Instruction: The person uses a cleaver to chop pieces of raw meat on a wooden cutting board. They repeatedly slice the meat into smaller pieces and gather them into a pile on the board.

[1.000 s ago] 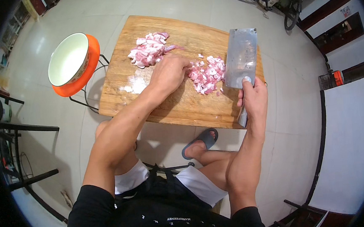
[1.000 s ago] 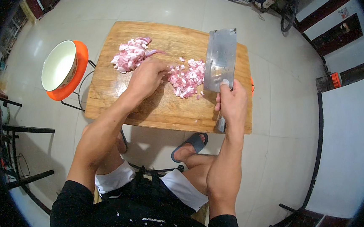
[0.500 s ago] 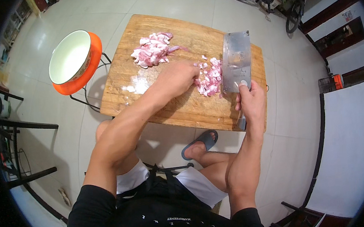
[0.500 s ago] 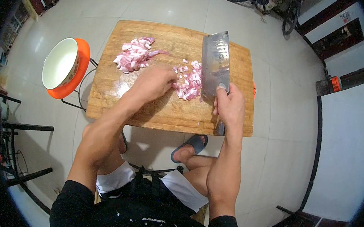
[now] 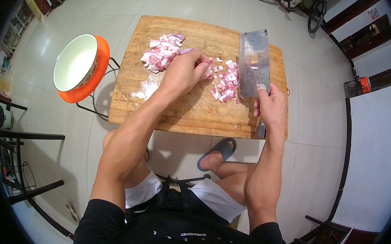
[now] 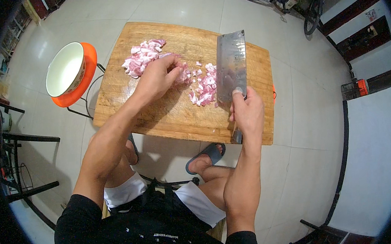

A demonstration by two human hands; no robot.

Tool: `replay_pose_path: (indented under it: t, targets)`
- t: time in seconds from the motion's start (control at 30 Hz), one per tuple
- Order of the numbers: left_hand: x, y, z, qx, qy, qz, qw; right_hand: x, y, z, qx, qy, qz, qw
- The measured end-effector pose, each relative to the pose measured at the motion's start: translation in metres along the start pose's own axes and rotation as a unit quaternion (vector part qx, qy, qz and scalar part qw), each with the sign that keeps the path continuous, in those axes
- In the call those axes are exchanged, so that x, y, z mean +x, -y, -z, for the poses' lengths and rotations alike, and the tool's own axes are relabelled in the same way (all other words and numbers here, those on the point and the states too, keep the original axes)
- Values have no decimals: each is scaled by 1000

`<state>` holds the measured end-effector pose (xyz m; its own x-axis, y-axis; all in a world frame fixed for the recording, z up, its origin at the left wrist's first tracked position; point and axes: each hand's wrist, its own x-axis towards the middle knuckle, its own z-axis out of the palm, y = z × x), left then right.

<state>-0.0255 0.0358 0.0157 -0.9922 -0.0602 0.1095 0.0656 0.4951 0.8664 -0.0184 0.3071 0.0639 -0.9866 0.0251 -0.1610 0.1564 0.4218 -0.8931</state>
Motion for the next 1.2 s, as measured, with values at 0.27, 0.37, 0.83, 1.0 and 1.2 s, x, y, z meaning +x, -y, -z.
replay_pose_path:
  t: [0.27, 0.37, 0.83, 1.0, 1.2]
  targets:
    - [2, -4, 6, -307, 127, 43, 942, 0, 0, 0, 0, 3, 2, 1000]
    - [2, 15, 1, -263, 133, 55, 954, -1, 2, -1, -9, 9, 2, 1000]
    - [-28, 20, 30, 234, -4, -25, 972, -9, 6, -9, -83, 19, 38, 996]
    - [-20, 33, 22, 202, 13, -171, 964, -19, 13, -21, -112, 64, 35, 991]
    - [-33, 16, 17, 199, 78, -85, 973, -31, 10, -36, -174, 108, 61, 977]
